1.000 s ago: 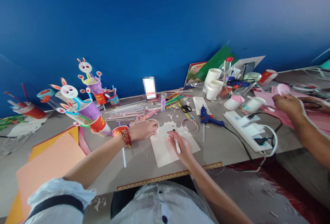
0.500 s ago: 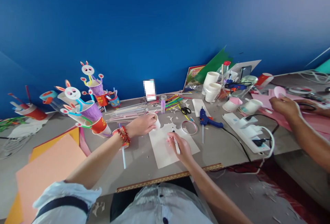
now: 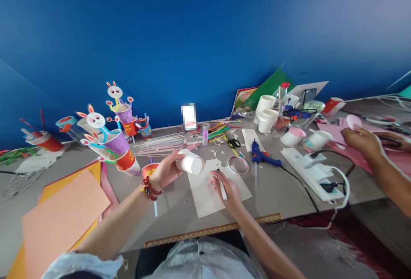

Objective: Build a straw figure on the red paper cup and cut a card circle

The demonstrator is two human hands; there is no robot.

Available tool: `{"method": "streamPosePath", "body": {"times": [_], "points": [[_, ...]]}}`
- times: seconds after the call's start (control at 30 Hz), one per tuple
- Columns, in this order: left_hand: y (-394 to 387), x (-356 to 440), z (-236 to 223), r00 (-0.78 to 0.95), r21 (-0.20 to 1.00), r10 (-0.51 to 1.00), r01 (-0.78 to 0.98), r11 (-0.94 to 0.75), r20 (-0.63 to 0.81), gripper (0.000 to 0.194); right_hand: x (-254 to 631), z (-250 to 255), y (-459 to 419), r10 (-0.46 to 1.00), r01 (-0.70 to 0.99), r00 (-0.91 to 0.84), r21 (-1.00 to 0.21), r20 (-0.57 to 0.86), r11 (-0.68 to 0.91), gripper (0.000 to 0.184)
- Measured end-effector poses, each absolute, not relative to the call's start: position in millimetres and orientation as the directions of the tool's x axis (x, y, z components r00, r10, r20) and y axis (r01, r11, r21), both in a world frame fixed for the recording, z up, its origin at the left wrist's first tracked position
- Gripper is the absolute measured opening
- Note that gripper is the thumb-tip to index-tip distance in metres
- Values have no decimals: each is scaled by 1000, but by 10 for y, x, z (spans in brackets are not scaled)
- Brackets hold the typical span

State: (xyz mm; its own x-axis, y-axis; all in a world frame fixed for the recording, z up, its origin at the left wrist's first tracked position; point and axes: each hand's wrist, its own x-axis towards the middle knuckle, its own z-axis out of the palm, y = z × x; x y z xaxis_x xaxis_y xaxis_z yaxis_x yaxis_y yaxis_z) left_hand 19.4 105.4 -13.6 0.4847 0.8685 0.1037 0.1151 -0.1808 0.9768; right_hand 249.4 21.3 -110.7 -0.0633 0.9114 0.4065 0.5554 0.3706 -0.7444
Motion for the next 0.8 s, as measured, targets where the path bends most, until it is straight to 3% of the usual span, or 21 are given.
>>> {"method": "streamPosePath", "body": {"times": [0.17, 0.23, 0.33, 0.4, 0.47, 0.5, 0.57, 0.8], "points": [[796, 148, -237, 355, 996, 931, -3, -85, 81, 42, 2522, -1074, 217, 931, 457, -14, -826, 365, 330, 37], [673, 161, -231, 351, 992, 930, 12, -127, 114, 34, 2543, -948, 241, 936, 380, 28, -870, 352, 316, 37], [509, 219, -188, 483, 939, 846, 123, -321, 226, 17, 2545, -619, 262, 933, 271, 40, -903, 357, 334, 29], [440, 270, -162, 665, 686, 663, 305, -661, 344, 17, 2513, -382, 239, 947, 146, 49, -940, 318, 308, 20], [411, 312, -149, 756, 406, 528, 375, -833, 387, 20, 2464, -210, 184, 952, 6, 24, -952, 305, 305, 12], [407, 324, -147, 767, 325, 498, 389, -862, 404, 21, 2439, -157, 151, 952, -29, -7, -952, 305, 304, 11], [408, 331, -148, 764, 260, 474, 397, -880, 438, 22, 2396, -114, 87, 947, -36, -51, -948, 318, 316, 16], [399, 282, -165, 780, 241, 424, 350, -905, 460, 26, 2300, -120, 70, 963, 49, -90, -965, 253, 258, 18]]}}
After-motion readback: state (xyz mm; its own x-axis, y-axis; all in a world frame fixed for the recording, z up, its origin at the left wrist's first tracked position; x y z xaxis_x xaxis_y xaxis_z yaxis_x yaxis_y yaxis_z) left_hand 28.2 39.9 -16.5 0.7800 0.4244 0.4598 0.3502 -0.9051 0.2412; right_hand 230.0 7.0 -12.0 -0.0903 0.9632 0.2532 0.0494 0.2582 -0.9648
